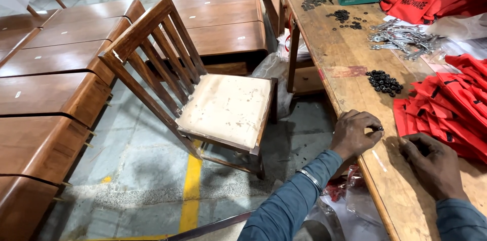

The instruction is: Packaging small hardware components like screws and spacers into red labeled bags.

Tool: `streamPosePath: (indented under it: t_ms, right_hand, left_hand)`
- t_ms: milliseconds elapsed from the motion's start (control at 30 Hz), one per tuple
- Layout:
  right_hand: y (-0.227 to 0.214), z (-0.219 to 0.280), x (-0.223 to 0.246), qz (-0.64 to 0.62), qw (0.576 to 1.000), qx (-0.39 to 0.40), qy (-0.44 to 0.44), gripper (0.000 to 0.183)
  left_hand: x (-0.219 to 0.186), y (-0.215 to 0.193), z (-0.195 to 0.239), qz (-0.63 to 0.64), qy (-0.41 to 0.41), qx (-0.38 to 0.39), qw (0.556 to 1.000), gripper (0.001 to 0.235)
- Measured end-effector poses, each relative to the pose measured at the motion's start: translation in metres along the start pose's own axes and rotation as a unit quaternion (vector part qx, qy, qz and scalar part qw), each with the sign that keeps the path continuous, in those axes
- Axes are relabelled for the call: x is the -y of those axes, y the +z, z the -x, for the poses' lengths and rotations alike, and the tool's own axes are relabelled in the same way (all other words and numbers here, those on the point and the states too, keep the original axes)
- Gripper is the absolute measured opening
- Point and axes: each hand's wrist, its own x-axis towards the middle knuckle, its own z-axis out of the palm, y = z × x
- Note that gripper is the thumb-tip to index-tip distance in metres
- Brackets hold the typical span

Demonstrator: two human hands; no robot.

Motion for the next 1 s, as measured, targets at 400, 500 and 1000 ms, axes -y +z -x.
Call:
streamPosePath:
  t_ms: [400, 500, 1000]
  right_hand:
    - [0.0, 0.0, 0.0, -0.009, 1.0, 0.003, 0.012, 0.025]
    - [0.001, 0.0, -0.001, -0.013, 1.0, 0.003, 0.005, 0.025]
    - [-0.002, 0.0, 0.006, -0.028, 0.997, -0.03, -0.065, 0.049]
  left_hand:
    - [-0.001, -0.001, 0.001, 0.002, 0.005, -0.004, 1.0, 0.009]
    - [-0.002, -0.003, 0.0, 0.005, 0.007, -0.007, 1.0, 0.009]
    - [-0.016, 0.008, -0.012, 0.003, -0.055, 0.048, 0.997, 0.016]
